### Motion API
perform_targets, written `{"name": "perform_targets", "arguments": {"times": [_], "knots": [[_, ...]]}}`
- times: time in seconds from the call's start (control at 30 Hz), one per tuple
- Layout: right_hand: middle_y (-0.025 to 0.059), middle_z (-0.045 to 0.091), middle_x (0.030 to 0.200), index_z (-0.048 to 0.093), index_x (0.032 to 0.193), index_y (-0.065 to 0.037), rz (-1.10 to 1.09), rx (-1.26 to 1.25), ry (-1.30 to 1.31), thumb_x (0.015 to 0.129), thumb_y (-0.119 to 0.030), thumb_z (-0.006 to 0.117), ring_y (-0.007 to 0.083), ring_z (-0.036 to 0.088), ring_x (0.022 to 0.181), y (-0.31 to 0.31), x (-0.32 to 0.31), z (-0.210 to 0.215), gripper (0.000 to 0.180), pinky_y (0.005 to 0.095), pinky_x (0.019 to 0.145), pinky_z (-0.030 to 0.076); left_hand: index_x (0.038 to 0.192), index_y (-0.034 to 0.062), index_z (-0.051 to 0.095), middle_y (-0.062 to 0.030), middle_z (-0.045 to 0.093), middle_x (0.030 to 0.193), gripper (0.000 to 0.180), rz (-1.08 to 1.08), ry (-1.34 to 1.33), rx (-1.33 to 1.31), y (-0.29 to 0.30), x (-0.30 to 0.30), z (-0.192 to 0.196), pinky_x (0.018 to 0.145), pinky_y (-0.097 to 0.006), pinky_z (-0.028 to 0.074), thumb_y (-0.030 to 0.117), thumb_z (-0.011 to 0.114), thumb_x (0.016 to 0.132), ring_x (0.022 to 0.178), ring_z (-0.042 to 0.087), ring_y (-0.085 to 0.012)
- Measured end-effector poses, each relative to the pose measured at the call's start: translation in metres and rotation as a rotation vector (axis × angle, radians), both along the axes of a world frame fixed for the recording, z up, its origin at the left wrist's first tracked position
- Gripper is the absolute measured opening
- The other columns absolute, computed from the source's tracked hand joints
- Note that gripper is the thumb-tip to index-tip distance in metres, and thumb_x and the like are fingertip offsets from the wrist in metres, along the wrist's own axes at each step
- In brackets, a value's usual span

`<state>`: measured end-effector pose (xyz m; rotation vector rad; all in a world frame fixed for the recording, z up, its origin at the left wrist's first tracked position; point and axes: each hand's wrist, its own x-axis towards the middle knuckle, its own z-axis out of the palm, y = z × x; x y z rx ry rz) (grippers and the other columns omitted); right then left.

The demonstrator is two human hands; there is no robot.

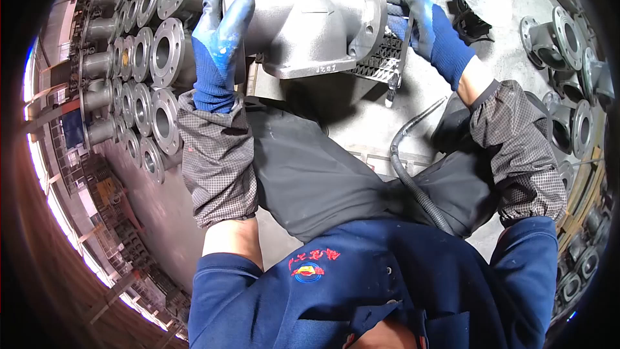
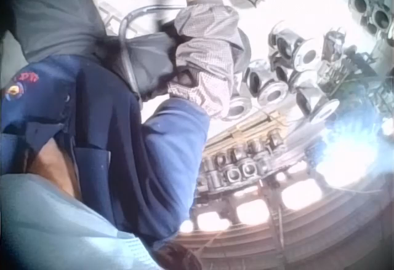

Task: The person, wearing gloves, uses a metal scriber to clean the interior and outer surfaces of several metal flanges. They pick up one flange at a time from a pallet, rotate it to different sides, and scrape away residue from the rims and interior before placing it back down.

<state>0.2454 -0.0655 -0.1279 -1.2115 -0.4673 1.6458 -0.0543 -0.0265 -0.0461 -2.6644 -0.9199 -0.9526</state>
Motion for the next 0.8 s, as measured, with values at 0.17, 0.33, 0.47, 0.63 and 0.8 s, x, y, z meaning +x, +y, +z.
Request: {"name": "perform_targets", "arguments": {"times": [0.17, 0.33, 0.47, 0.63, 0.8], "knots": [[0.0079, 0.063, 0.091, 0.053, 0.103, 0.001, 0.240, 0.110, -0.302, 0.089, -0.012, 0.051, 0.0142, 0.064, 0.081, -0.012, 0.014, -0.011, 0.019, 0.0270, 0.069, 0.055, 0.122, 0.0118, 0.053, -0.0289, 0.051, 0.124, 0.042, 0.024, 0.044, 0.096, 0.009, -0.004, -0.008, 0.066, -0.032, 0.055, 0.000, 0.059, 0.082, 0.085, 0.065, -0.0324], [0.0138, 0.064, 0.093, 0.054, 0.110, 0.003, 0.063, 0.123, -0.183, 0.095, -0.023, 0.038, 0.0154, 0.065, 0.080, -0.003, 0.005, 0.023, 0.034, 0.0235, 0.065, 0.053, 0.117, 0.0071, 0.058, -0.0248, 0.056, 0.118, 0.044, 0.116, 0.037, -0.032, 0.012, -0.013, -0.001, 0.071, -0.031, 0.057, 0.001, 0.068, 0.075, 0.092, 0.066, -0.0307], [0.0123, 0.066, 0.093, 0.054, 0.113, 0.004, 0.062, 0.215, -0.239, 0.095, -0.024, 0.038, 0.0133, 0.065, 0.075, 0.008, 0.011, 0.040, 0.037, 0.0186, 0.057, 0.048, 0.118, 0.0072, 0.059, -0.0164, 0.059, 0.117, 0.035, 0.186, -0.138, -0.161, 0.020, -0.010, -0.009, 0.086, -0.034, 0.051, 0.004, 0.059, 0.083, 0.107, 0.059, -0.0293], [0.0124, 0.067, 0.096, 0.054, 0.115, 0.003, 0.117, 0.440, -0.291, 0.097, -0.023, 0.037, 0.0086, 0.063, 0.071, 0.005, -0.004, 0.059, 0.036, 0.0126, 0.049, 0.039, 0.121, 0.0018, 0.054, -0.0133, 0.059, 0.111, 0.033, 0.262, -1.071, -0.997, -0.003, 0.038, 0.026, 0.091, -0.035, 0.047, 0.019, 0.049, 0.094, 0.103, 0.057, -0.0220], [0.0094, 0.067, 0.095, 0.054, 0.115, -0.001, 0.301, 0.808, -0.660, 0.097, -0.010, 0.032, 0.0089, 0.065, 0.075, -0.003, -0.041, 0.081, 0.030, 0.0132, 0.052, 0.044, 0.094, 0.0092, 0.057, -0.0016, 0.057, 0.082, 0.017, -0.525, -1.400, -1.314, -0.002, 0.025, 0.023, 0.071, -0.030, 0.046, 0.022, 0.046, 0.096, 0.078, 0.056, -0.0150]]}}
